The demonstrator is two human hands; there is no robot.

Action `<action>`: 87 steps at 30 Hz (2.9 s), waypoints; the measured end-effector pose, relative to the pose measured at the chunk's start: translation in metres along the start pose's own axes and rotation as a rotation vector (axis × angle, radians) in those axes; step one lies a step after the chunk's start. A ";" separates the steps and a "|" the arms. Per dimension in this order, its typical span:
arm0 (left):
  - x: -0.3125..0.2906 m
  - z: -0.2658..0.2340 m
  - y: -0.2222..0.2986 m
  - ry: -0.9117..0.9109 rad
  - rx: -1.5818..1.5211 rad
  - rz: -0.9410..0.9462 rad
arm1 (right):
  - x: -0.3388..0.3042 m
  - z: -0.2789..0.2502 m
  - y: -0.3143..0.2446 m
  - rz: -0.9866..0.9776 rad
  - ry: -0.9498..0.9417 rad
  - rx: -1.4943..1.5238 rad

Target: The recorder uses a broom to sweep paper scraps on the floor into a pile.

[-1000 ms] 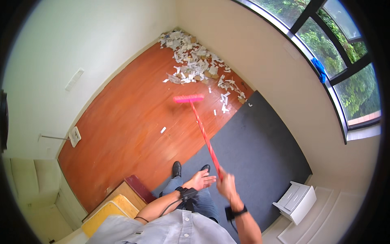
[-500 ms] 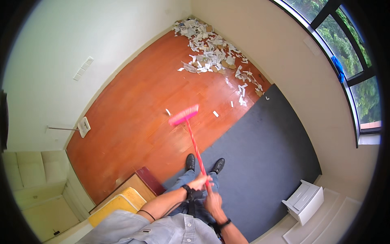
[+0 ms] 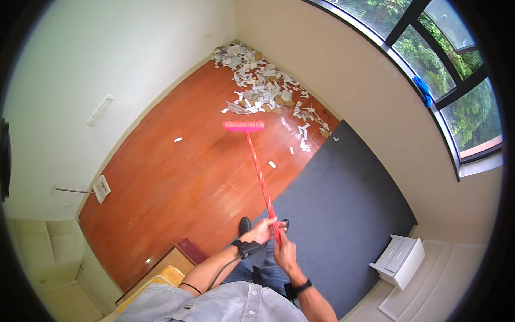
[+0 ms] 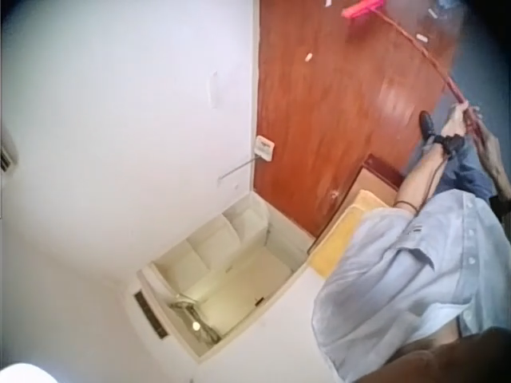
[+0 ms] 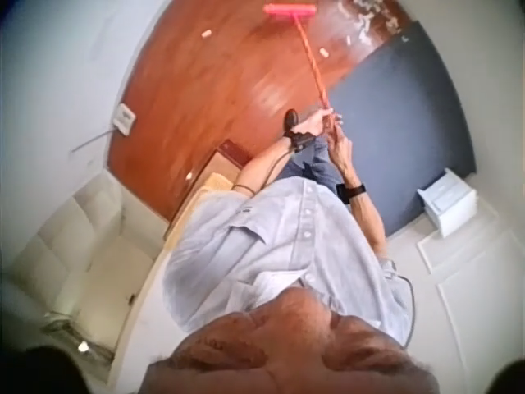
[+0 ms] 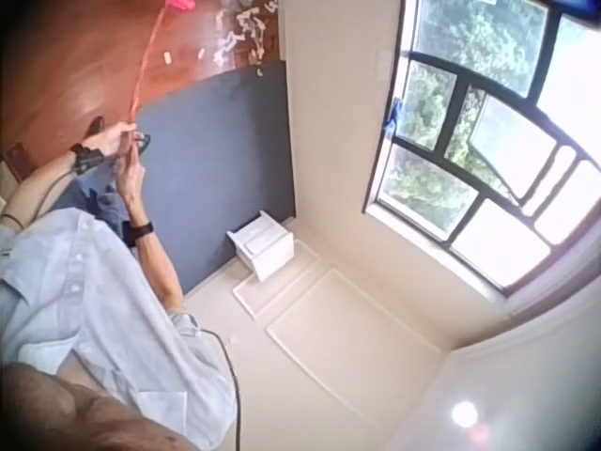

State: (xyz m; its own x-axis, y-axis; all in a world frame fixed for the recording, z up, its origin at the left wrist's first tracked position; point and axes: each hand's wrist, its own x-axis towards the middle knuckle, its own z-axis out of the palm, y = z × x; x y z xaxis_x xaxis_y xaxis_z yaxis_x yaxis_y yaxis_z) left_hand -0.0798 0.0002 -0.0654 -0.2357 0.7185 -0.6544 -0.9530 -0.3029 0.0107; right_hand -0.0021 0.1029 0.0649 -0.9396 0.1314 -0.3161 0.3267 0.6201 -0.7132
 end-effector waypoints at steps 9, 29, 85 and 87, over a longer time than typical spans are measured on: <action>0.051 0.004 -0.134 0.361 0.140 -0.384 | -0.161 -0.079 0.029 0.429 -0.077 -0.004; 0.148 0.118 -0.069 0.313 0.178 -0.058 | -0.018 -0.155 0.110 0.213 0.031 0.066; 0.432 0.328 0.071 0.610 0.023 0.127 | 0.292 -0.424 0.286 -0.110 -0.191 -0.026; 0.432 0.335 0.069 0.606 0.016 0.139 | 0.265 -0.461 0.286 -0.090 -0.273 0.005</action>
State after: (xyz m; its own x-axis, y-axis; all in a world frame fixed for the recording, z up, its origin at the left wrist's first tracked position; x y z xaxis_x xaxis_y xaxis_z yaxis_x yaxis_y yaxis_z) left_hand -0.3111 0.4993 -0.0943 -0.2119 0.1885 -0.9589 -0.9250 -0.3554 0.1345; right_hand -0.2046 0.6716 0.0654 -0.9027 -0.1381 -0.4076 0.2440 0.6161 -0.7490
